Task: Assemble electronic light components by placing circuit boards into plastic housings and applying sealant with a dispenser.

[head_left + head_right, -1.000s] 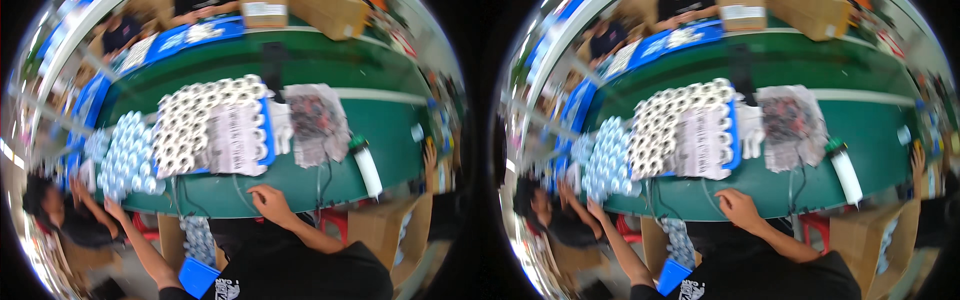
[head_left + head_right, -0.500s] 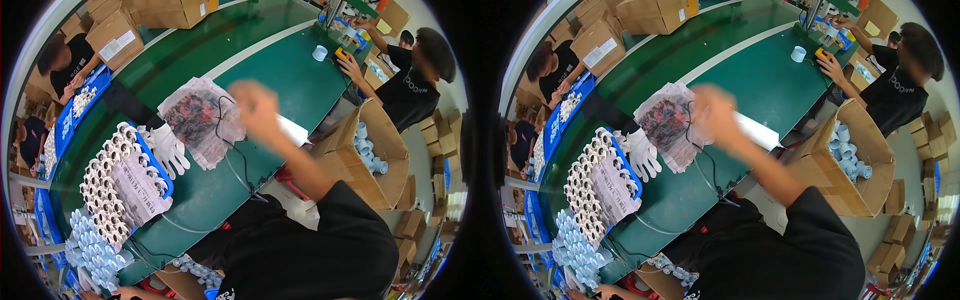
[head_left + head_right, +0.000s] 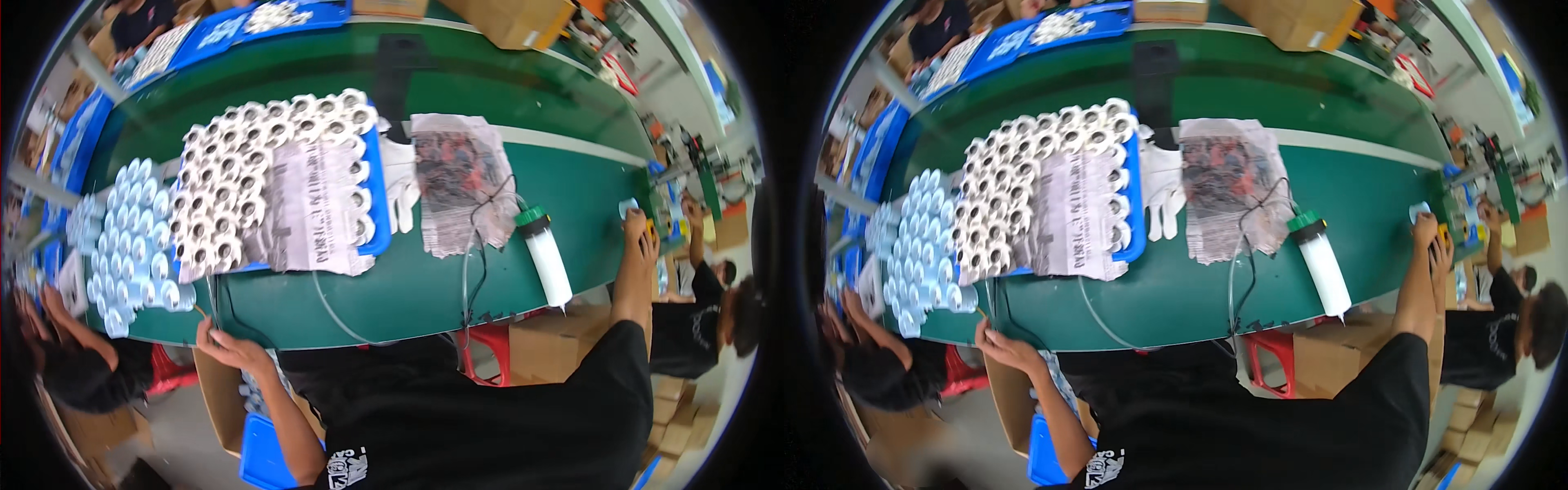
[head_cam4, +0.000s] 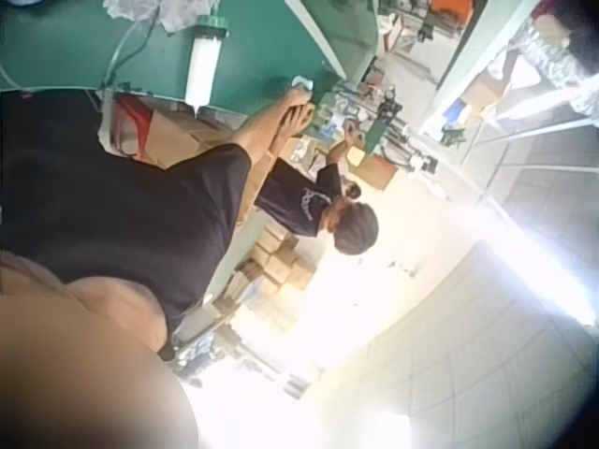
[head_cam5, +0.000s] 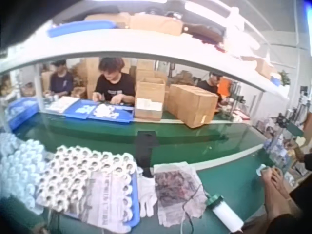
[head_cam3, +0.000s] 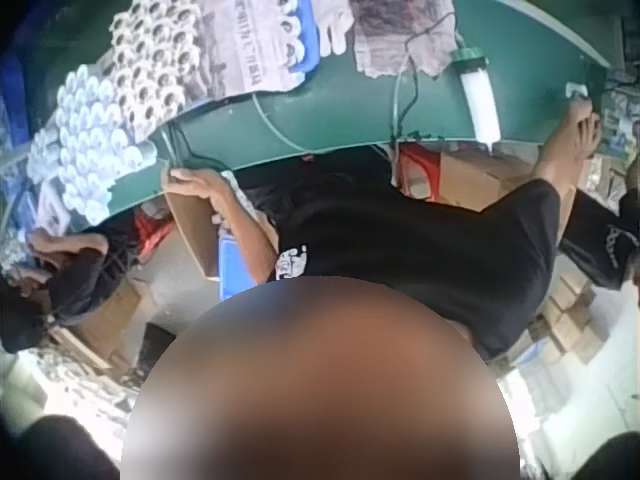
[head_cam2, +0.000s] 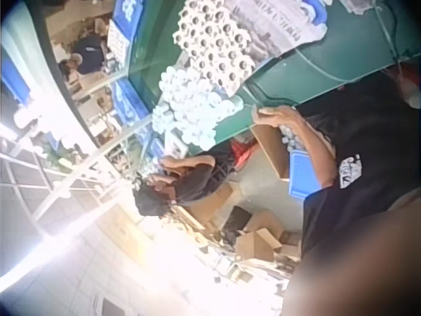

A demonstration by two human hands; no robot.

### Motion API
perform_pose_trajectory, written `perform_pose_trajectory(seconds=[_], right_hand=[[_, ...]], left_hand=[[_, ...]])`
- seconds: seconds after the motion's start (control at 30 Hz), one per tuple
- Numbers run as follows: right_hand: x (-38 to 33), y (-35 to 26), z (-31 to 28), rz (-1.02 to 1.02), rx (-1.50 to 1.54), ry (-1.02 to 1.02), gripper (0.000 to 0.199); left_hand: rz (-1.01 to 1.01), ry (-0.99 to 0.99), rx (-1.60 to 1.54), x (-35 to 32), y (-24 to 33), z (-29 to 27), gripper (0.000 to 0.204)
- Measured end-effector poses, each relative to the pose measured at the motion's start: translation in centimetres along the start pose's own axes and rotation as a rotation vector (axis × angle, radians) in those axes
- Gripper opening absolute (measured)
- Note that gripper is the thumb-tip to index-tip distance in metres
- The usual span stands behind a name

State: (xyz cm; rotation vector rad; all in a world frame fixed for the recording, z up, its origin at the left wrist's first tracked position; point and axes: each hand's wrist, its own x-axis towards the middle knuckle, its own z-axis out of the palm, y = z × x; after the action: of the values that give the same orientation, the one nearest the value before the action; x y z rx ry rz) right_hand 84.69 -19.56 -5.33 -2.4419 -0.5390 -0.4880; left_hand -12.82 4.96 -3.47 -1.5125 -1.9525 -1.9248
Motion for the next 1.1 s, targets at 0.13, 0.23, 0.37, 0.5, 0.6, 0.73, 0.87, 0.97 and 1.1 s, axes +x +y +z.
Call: perform_pose_trajectory(seconds=[0.13, 0.23, 0.37, 0.5, 0.6, 0.73, 0.87, 0.97, 1.1], right_hand=[[3.3, 2.6, -0.3, -0.312, -0.224, 0.218, 0.049], [4.2, 3.7, -0.6, -0.013, -0.104, -0.293, 0.049], [3.2, 0.1, -1.7, 0.091, -0.111, -0.21, 0.042], [-0.3, -6.7, -3.0, -0.246, -0.286, -0.07, 0.036], [2.9, -14.3, -6.0, -0.16, 0.246, -0.322, 0.038], [-10.2, -33.1, -7.3, -0.206, 0.514, -0.493, 0.029], [-30.2, -45.0, -11.7, -0.255, 0.66, -0.755, 0.016], [-40.7, -47.5, -13.1, -0.488, 0.456, -0.762, 0.019], [-47.0, -49.4, -14.2, -0.517, 0.561, -1.121, 0.023]], left_hand=[[-0.061, -0.09, 0.112, 0.6, 0.0, -0.6, 0.024], [0.048, -0.147, 0.216, 0.8, 0.5, -0.5, 0.016], [0.176, -0.143, 0.355, 0.8, 1.6, -1.2, 0.01], [0.269, -0.241, 0.316, 0.7, 4.8, -0.5, 0.011], [0.14, -0.388, -0.023, -1.0, 6.8, 0.3, 0.013], [0.06, -0.675, -0.292, -3.6, 10.8, 1.0, 0.017], [0.253, -0.876, -0.249, -6.2, 11.7, 2.4, 0.026], [0.288, -0.991, -0.136, -7.5, 12.0, 3.1, 0.057], [0.267, -1.031, -0.096, -6.9, 12.2, 3.1, 0.079]])
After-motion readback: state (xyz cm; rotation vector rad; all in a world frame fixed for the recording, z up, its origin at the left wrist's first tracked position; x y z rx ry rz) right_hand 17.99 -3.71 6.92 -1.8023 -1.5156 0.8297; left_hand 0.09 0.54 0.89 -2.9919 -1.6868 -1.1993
